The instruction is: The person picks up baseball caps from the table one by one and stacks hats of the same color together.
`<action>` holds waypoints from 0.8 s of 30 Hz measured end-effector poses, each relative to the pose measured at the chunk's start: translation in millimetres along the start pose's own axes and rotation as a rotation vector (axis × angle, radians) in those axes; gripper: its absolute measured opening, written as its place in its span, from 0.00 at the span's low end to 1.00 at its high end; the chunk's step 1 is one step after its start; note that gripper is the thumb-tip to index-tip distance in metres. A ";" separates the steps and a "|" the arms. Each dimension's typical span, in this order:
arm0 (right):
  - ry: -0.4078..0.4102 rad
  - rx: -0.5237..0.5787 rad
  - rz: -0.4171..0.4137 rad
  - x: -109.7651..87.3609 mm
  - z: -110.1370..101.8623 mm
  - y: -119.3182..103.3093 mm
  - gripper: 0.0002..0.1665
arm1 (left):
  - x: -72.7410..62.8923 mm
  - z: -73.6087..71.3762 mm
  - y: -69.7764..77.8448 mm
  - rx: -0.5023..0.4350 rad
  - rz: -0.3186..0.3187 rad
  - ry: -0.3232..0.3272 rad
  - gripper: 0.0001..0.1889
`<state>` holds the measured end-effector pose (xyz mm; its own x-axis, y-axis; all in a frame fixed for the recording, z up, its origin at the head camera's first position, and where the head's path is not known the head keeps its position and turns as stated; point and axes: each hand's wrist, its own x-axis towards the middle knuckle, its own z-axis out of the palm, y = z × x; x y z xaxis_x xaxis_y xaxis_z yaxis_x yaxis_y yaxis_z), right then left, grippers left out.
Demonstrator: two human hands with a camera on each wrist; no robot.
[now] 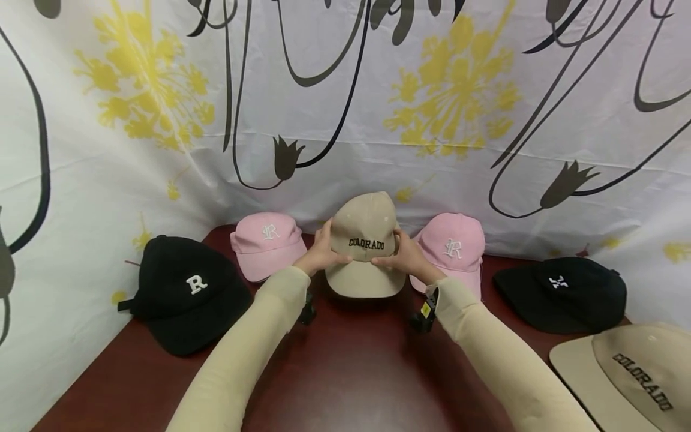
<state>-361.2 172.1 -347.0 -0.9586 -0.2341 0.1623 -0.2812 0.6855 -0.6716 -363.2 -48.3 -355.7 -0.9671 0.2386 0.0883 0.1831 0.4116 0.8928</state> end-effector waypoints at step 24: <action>0.058 0.013 -0.173 -87.7 -36.2 -32.3 0.56 | -81.6 15.0 66.5 0.060 0.061 0.038 0.57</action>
<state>-269.7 195.4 -313.3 -0.8970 -0.3077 0.3172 -0.4419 0.6296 -0.6390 -269.5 -27.3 -310.1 -0.9595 0.2320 0.1596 0.2513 0.4494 0.8573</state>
